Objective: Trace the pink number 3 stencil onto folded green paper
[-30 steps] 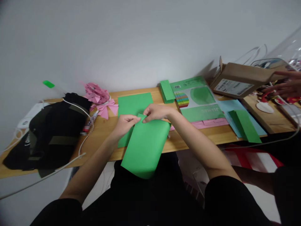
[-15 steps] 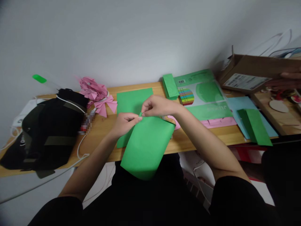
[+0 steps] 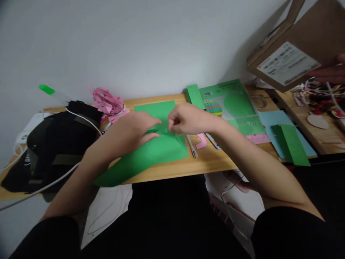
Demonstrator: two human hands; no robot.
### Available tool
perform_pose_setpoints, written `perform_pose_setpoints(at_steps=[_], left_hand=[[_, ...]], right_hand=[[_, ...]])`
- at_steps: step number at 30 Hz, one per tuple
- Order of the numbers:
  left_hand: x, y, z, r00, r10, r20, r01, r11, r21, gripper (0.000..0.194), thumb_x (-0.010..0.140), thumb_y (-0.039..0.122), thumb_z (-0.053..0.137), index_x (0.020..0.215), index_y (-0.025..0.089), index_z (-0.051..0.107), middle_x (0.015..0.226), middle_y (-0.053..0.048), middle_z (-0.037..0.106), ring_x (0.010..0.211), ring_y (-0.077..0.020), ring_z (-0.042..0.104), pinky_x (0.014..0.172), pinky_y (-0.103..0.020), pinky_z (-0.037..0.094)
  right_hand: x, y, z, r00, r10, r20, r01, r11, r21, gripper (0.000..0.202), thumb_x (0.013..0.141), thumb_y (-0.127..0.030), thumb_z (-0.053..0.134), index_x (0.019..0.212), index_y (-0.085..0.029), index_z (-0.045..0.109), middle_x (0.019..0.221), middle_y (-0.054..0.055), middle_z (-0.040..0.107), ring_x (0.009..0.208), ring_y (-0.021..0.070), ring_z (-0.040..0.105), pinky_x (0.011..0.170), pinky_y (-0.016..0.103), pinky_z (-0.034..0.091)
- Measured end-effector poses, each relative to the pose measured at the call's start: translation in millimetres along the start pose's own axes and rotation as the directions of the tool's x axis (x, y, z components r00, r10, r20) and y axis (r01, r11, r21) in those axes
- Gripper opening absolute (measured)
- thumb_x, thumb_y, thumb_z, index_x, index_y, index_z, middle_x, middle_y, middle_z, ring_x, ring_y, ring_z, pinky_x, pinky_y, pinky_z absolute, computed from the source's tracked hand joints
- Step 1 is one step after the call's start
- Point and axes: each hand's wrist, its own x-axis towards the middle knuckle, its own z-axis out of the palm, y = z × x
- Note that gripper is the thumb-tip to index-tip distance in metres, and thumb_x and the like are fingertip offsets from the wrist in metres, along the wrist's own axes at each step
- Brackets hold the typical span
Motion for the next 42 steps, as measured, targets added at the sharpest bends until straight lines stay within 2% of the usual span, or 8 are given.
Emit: perform_pose_setpoints(at_steps=[2, 5, 7, 10, 16, 21, 28, 42], left_hand=[[-16, -1, -12.5, 0.994, 0.041, -0.099, -0.030, 0.994, 0.109, 0.025, 0.085, 0.033, 0.070, 0.102, 0.014, 0.065, 0.103, -0.013, 0.070, 0.092, -0.0298, 0.065, 0.076, -0.038, 0.048], [-45, -13, -20.5, 0.976, 0.105, -0.192, -0.085, 0.990, 0.111, 0.026, 0.089, 0.028, 0.066, 0.112, 0.016, 0.061, 0.118, -0.013, 0.067, 0.111, -0.0324, 0.062, 0.091, -0.045, 0.048], [-61, -22, -15.5, 0.974, 0.018, -0.224, -0.008, 0.999, 0.044, 0.024, 0.093, 0.031, 0.060, 0.115, 0.020, 0.061, 0.121, -0.012, 0.066, 0.115, -0.0309, 0.061, 0.095, -0.047, 0.048], [-77, -24, 8.7, 0.962, -0.096, -0.257, 0.094, 0.995, -0.020, 0.022, 0.094, 0.031, 0.058, 0.112, 0.019, 0.064, 0.120, -0.013, 0.067, 0.112, -0.0313, 0.063, 0.094, -0.049, 0.049], [-88, 42, 83.4, 0.972, -0.110, -0.207, 0.078, 0.984, -0.158, 0.027, 0.093, 0.026, 0.059, 0.113, 0.010, 0.065, 0.128, -0.018, 0.064, 0.124, -0.0337, 0.057, 0.101, -0.052, 0.048], [-89, 91, 119.6, 0.984, -0.094, -0.148, 0.063, 0.978, -0.200, 0.028, 0.096, 0.027, 0.055, 0.119, 0.016, 0.065, 0.139, -0.011, 0.058, 0.136, -0.0282, 0.047, 0.114, -0.049, 0.038], [-75, 99, 134.8, 0.982, -0.188, -0.014, 0.186, 0.980, -0.075, 0.040, 0.094, 0.034, 0.058, 0.131, 0.019, 0.059, 0.146, -0.014, 0.052, 0.139, -0.0307, 0.045, 0.112, -0.049, 0.039], [-51, 95, 142.2, 0.910, -0.385, 0.150, 0.407, 0.899, -0.164, 0.076, 0.087, 0.064, 0.056, 0.149, 0.023, 0.042, 0.162, -0.016, 0.026, 0.149, -0.0426, 0.020, 0.116, -0.065, 0.022]], right_hand=[[-12, 26, 12, 0.978, 0.207, 0.006, -0.199, 0.928, 0.314, 0.012, 0.068, -0.021, 0.070, 0.057, -0.019, 0.064, 0.051, -0.003, 0.062, 0.048, 0.0101, 0.054, 0.051, 0.024, 0.039], [-36, 56, 41, 0.885, 0.462, 0.052, -0.388, 0.672, 0.631, 0.023, 0.057, -0.031, 0.082, 0.058, -0.015, 0.066, 0.050, 0.001, 0.064, 0.043, 0.0089, 0.054, 0.045, 0.021, 0.040], [-54, 65, 66, 0.798, 0.600, 0.051, -0.401, 0.466, 0.788, 0.032, 0.046, -0.032, 0.089, 0.055, -0.012, 0.066, 0.052, 0.005, 0.066, 0.043, 0.0097, 0.057, 0.040, 0.019, 0.038], [-74, 60, 106, 0.741, 0.671, 0.020, -0.365, 0.378, 0.851, 0.041, 0.045, -0.044, 0.090, 0.053, -0.014, 0.063, 0.050, 0.003, 0.064, 0.040, 0.0072, 0.052, 0.039, 0.019, 0.038], [-97, 31, 177, 0.632, 0.771, -0.082, -0.230, 0.287, 0.930, 0.047, 0.053, -0.058, 0.083, 0.057, -0.017, 0.061, 0.055, 0.003, 0.064, 0.043, 0.0097, 0.056, 0.041, 0.021, 0.042], [-111, 25, 214, 0.554, 0.822, -0.129, -0.162, 0.259, 0.952, 0.051, 0.053, -0.064, 0.081, 0.063, -0.017, 0.065, 0.059, 0.005, 0.069, 0.050, 0.0137, 0.062, 0.047, 0.024, 0.047], [-110, 28, 232, 0.549, 0.827, -0.121, -0.108, 0.214, 0.971, 0.051, 0.051, -0.066, 0.082, 0.062, -0.018, 0.066, 0.061, 0.005, 0.071, 0.050, 0.0134, 0.062, 0.051, 0.026, 0.049], [-109, 34, 224, 0.640, 0.763, -0.092, -0.062, 0.171, 0.983, 0.038, 0.054, -0.051, 0.086, 0.056, -0.018, 0.067, 0.054, 0.002, 0.067, 0.048, 0.0102, 0.057, 0.052, 0.023, 0.047]])
